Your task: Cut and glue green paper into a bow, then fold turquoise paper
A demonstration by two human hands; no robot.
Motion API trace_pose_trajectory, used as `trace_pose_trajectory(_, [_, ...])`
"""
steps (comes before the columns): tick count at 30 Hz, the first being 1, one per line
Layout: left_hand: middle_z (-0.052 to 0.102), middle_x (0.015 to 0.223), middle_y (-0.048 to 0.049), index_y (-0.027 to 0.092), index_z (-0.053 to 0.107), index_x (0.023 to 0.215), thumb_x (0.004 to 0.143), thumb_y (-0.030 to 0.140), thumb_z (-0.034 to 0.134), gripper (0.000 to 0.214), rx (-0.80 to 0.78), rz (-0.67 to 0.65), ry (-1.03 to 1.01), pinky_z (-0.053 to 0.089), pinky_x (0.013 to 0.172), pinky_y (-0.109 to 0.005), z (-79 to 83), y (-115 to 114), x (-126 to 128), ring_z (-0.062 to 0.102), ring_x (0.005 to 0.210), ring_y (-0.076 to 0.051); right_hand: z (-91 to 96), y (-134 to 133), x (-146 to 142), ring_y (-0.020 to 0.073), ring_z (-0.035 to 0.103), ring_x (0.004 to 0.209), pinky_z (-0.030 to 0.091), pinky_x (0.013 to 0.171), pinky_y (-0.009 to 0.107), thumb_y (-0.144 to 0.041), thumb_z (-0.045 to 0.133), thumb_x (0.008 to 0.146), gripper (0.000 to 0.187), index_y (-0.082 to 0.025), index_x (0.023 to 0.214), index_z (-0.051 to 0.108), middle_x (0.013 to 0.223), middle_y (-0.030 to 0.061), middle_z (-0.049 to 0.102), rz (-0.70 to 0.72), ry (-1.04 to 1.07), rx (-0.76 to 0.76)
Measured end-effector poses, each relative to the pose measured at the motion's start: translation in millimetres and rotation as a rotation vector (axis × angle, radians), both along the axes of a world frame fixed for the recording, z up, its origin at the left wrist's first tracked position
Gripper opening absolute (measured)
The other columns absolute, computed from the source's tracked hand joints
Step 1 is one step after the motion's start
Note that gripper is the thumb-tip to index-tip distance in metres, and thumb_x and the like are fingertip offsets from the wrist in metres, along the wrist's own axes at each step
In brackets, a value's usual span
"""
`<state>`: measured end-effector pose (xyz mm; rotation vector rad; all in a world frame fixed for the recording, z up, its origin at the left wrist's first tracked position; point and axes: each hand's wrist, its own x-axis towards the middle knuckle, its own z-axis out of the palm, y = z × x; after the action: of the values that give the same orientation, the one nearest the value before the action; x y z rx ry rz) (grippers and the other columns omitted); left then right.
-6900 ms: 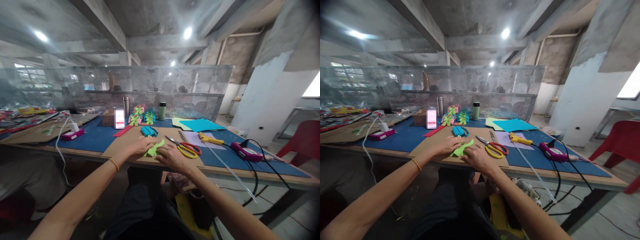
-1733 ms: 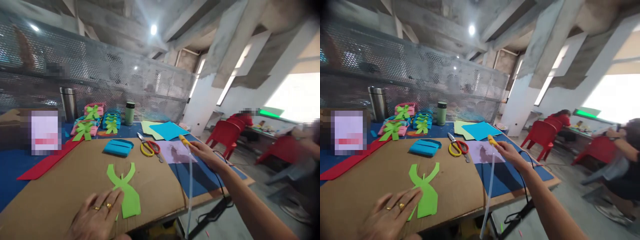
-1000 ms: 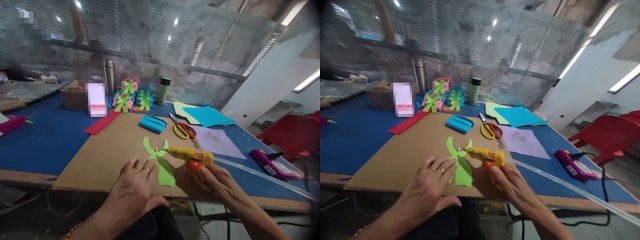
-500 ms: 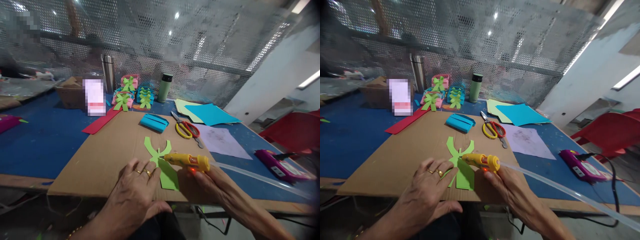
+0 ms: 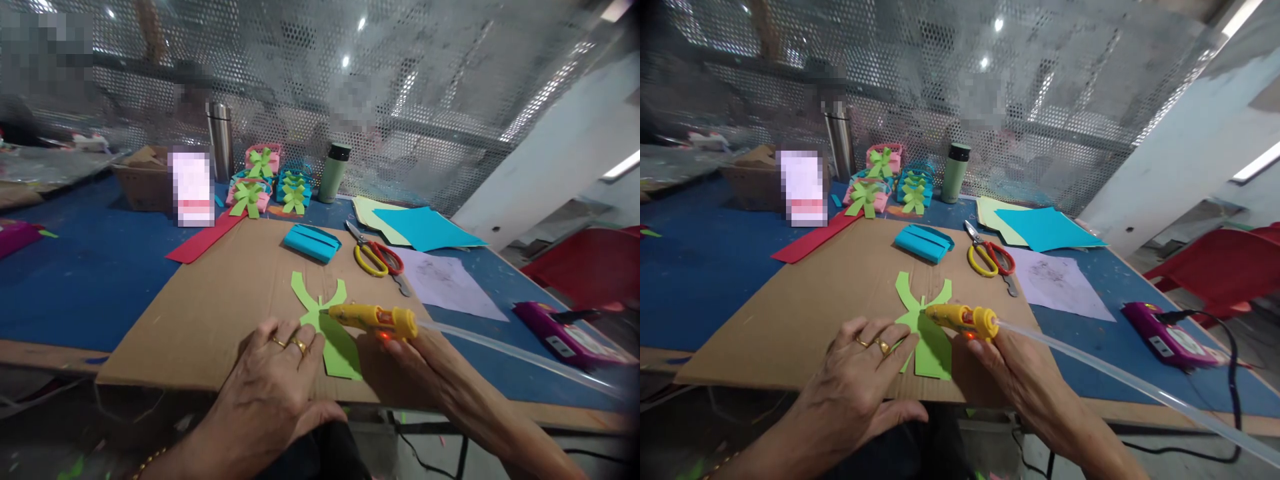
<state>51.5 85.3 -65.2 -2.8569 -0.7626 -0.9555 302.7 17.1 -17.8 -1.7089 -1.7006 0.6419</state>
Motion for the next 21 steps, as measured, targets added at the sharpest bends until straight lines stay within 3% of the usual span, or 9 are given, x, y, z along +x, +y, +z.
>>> trace_pose_trajectory(6, [0.069, 0.114, -0.0105, 0.01, 0.06, 0.123, 0.085, 0.067, 0.058, 0.068, -0.004, -0.006, -0.002, 0.031, 0.096, -0.043, 0.5, -0.1, 0.3, 0.058, 0.105, -0.028, 3.6, 0.8, -3.3, 0.0333, 0.065, 0.11, 0.056, 0.094, 0.047, -0.059, 0.051, 0.093, 0.045, -0.031, 0.125, 0.067, 0.114, 0.0081, 0.073, 0.019, -0.038, -0.053])
trace_pose_trajectory(11, [0.069, 0.113, -0.0104, 0.011, 0.061, 0.121, 0.086, 0.067, 0.057, 0.066, -0.007, -0.008, -0.002, 0.031, 0.095, -0.043, 1.2, -0.1, 0.5, 0.059, 0.104, -0.028, 1.0, 1.5, -0.6, 0.0327, 0.07, 0.097, 0.061, 0.085, 0.05, -0.057, 0.046, 0.096, 0.041, -0.037, 0.126, 0.066, 0.107, 0.0051, 0.075, 0.024, -0.115, -0.094])
trace_pose_trajectory(17, [0.068, 0.112, -0.0108, 0.01, 0.061, 0.121, 0.086, 0.067, 0.057, 0.066, -0.005, -0.007, -0.012, 0.031, 0.094, -0.044, -1.7, 0.5, 1.3, 0.058, 0.104, -0.029, 5.5, 4.3, -5.8, 0.0304, 0.072, 0.095, 0.064, 0.08, 0.043, -0.052, 0.042, 0.099, 0.043, -0.031, 0.123, 0.07, 0.101, 0.0061, 0.077, 0.036, -0.188, -0.03])
trace_pose_trajectory(21, [0.068, 0.112, -0.0113, 0.009, 0.06, 0.121, 0.086, 0.065, 0.058, 0.065, -0.005, -0.007, -0.01, 0.031, 0.095, -0.044, -2.1, 0.1, 1.0, 0.058, 0.104, -0.029, 7.5, 6.0, -9.4, 0.0287, 0.074, 0.092, 0.063, 0.078, 0.037, -0.053, 0.038, 0.099, 0.044, -0.035, 0.117, 0.073, 0.099, 0.0023, 0.078, -0.012, -0.242, 0.007])
